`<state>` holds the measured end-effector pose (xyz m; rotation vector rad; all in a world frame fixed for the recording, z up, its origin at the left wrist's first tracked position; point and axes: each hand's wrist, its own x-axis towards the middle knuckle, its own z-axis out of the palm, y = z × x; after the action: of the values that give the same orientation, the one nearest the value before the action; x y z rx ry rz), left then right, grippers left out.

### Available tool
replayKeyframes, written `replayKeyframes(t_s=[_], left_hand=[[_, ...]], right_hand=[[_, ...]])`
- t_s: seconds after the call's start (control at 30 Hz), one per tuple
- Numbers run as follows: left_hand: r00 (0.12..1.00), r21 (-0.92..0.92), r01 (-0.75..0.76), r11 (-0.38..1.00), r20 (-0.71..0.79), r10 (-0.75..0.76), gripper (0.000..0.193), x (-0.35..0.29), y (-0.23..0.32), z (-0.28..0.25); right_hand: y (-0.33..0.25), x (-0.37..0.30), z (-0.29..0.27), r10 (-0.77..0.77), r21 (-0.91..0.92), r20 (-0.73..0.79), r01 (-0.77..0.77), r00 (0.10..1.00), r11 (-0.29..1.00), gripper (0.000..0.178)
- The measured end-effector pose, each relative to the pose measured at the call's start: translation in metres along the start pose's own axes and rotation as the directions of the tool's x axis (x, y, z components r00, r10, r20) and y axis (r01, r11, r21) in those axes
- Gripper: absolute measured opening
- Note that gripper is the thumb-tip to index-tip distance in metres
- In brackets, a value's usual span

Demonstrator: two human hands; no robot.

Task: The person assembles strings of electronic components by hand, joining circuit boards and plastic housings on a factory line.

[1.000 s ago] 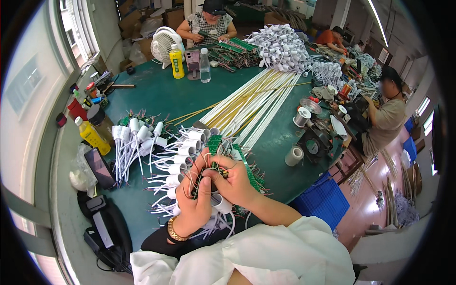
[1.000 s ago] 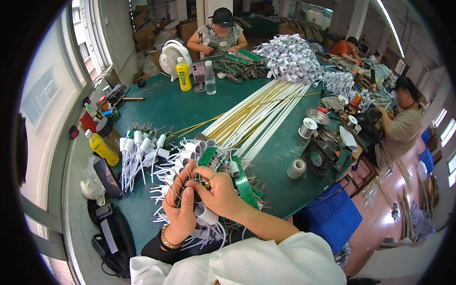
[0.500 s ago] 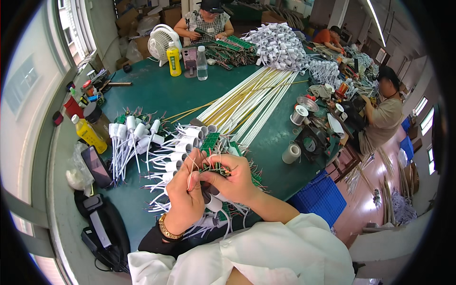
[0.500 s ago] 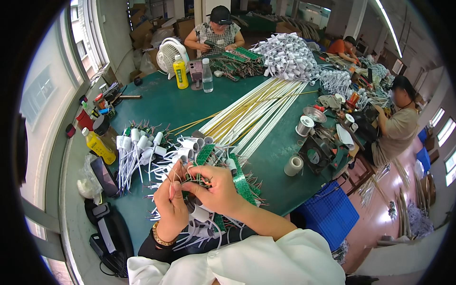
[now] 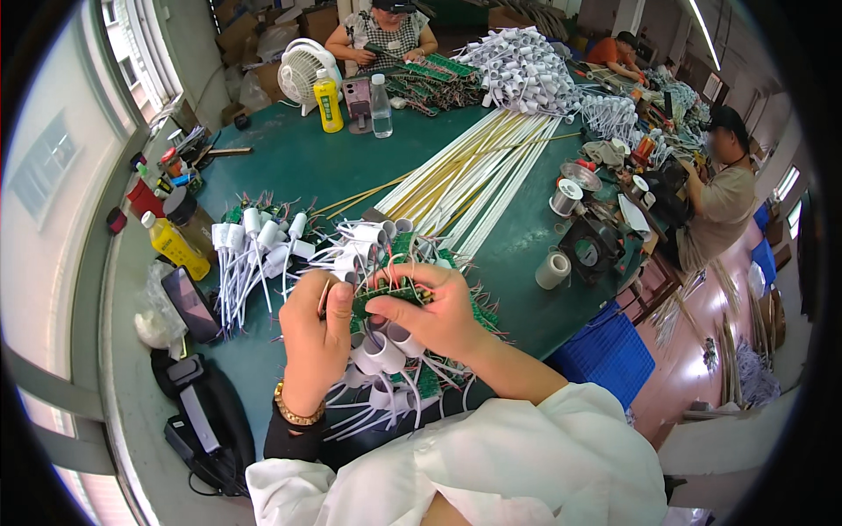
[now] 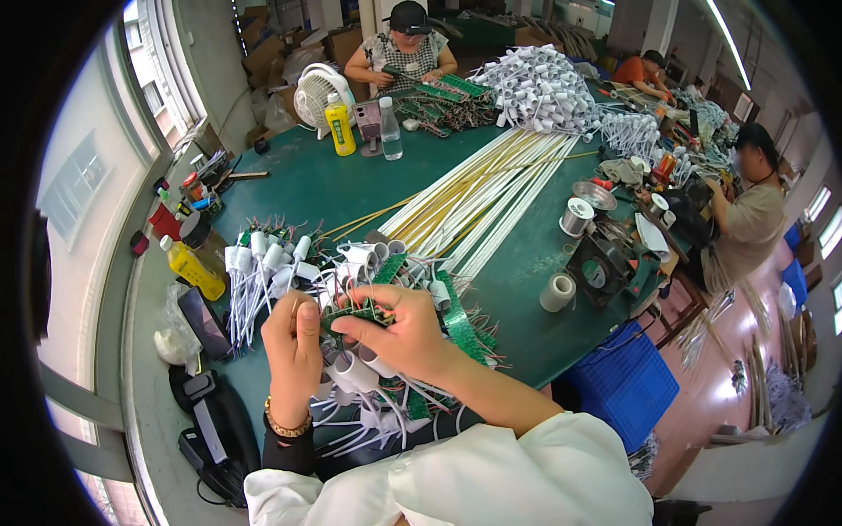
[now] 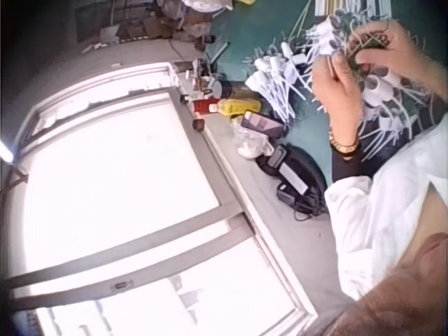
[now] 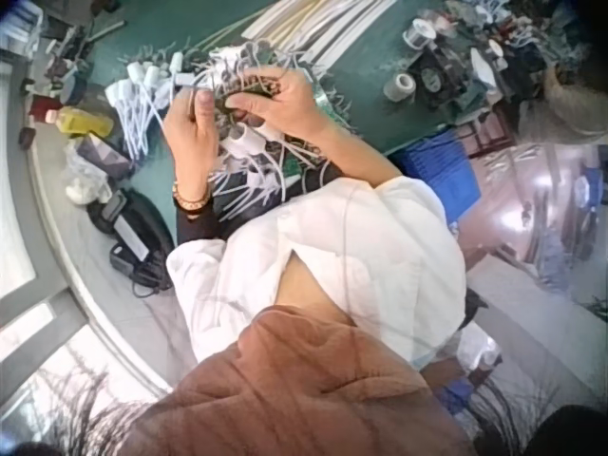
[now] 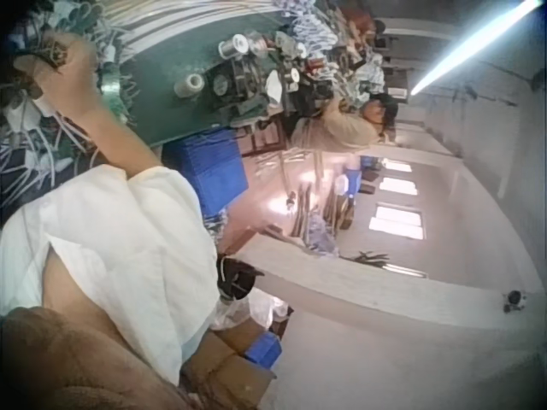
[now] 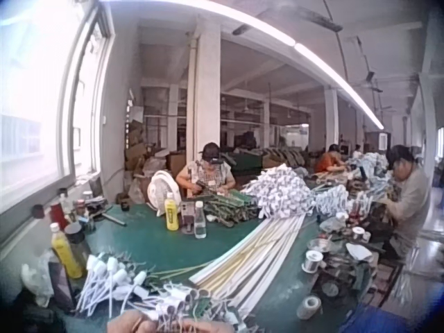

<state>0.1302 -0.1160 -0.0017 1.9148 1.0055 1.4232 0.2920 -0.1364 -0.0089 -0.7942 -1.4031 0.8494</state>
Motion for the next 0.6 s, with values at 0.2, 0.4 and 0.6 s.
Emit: replayKeyframes(t_s=[0.2, 0.4, 0.6], left_hand=[[0.967, 0.026, -0.198, 0.980, 0.167, 0.191, 0.033, -0.001, 0.013, -0.001], [0.961, 0.256, -0.278, 0.926, 0.075, 0.267, 0.031, -0.005, 0.010, 0.014], [0.965, 0.184, -0.262, 0.947, 0.029, 0.261, 0.030, -0.008, 0.007, 0.009]], right_hand=[[-0.006, -0.002, -0.018, 0.016, -0.096, 0.153, -0.001, 0.988, 0.995, 0.022], [-0.002, -0.010, -0.006, 0.001, -0.271, 0.001, -0.001, 1.000, 0.963, 0.015], [0.006, -0.009, -0.003, -0.074, -0.092, -0.027, 0.071, 0.997, 0.993, 0.016]])
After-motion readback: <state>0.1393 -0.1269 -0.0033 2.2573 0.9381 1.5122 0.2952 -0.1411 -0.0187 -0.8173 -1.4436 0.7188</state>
